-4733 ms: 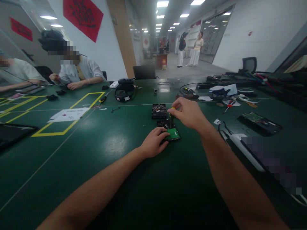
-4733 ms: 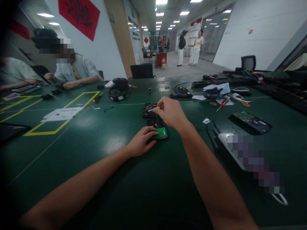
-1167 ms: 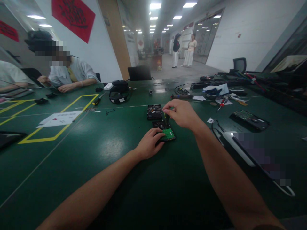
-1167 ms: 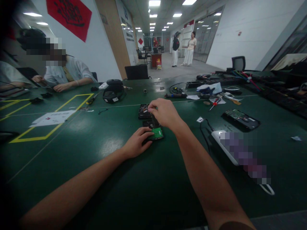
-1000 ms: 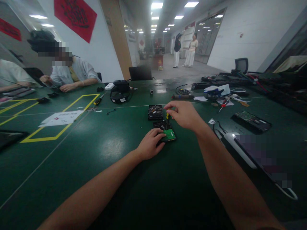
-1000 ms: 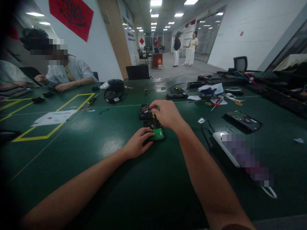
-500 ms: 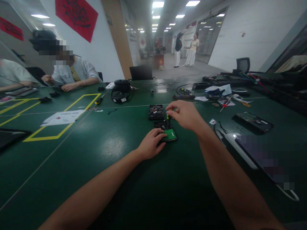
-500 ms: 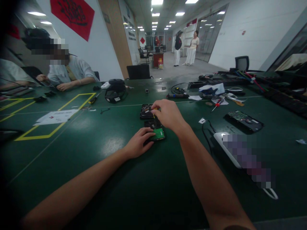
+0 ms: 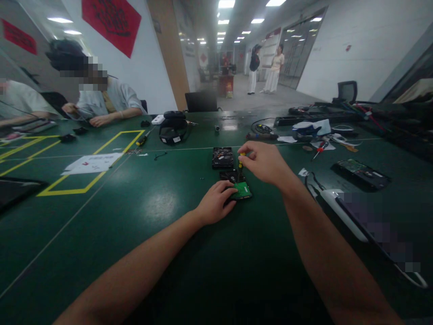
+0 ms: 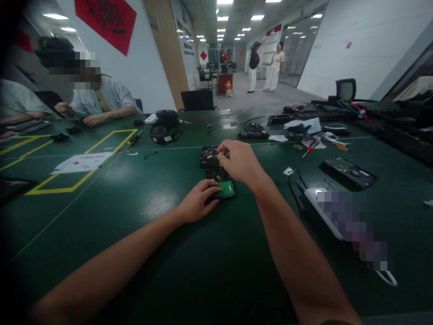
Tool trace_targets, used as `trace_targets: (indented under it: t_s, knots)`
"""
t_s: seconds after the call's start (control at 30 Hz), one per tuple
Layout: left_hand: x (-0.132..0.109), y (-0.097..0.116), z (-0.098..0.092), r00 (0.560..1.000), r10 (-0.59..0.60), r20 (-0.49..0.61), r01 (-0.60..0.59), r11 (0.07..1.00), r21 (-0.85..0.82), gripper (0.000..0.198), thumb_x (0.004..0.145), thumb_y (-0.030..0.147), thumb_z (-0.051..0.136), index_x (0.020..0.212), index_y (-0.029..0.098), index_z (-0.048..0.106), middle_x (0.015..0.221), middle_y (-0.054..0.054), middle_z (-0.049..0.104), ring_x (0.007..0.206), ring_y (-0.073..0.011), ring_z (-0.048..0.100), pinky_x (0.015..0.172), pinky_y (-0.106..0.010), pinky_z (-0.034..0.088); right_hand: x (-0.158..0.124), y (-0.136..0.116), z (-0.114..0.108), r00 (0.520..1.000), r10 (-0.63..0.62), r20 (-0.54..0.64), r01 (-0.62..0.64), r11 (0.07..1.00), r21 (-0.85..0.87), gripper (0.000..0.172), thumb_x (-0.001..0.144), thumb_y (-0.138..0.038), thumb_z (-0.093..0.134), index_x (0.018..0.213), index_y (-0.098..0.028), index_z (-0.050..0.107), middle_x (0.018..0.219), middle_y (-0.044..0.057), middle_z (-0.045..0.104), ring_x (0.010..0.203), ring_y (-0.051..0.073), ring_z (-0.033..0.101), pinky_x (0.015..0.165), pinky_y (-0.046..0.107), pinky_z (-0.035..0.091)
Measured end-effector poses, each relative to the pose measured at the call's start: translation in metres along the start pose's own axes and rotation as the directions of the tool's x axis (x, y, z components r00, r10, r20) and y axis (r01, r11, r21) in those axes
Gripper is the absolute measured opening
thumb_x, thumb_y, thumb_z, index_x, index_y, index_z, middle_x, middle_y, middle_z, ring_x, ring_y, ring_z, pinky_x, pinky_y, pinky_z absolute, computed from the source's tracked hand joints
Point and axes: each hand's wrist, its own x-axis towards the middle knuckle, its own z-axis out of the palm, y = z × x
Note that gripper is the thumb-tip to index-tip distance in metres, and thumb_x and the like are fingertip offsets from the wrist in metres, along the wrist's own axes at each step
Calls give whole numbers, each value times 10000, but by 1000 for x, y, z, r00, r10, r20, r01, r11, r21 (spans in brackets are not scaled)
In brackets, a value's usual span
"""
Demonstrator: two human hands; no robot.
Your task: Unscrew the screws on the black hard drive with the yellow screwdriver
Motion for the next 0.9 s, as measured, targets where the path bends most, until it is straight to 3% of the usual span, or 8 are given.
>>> trace_targets:
  t_s: [0.63, 0.9]
  knots:
    - [-1, 2, -1, 1000, -5, -17, 5, 1000, -4, 410, 958, 265, 679, 1365, 250, 631, 1404, -140, 595, 1352, -349, 561, 1132, -607, 518, 0, 5, 2, 998, 55, -1, -55, 997, 63, 103, 951, -281, 667, 966, -197, 724, 929, 79, 790, 862, 222, 725, 770, 338, 525]
    - [-1, 0, 0, 1000, -4, -3, 4, 1000, 7, 416, 969, 278, 670, 1379, 237, 617, 1398, -143, 596, 1358, -344, 553, 1140, -600, 511, -3, 2, 0, 997, 61, 50, -67, 990, 121, 129, 971, -303, 634, 985, -213, 725, 909, 46, 786, 727, 180, 715, 753, 337, 539]
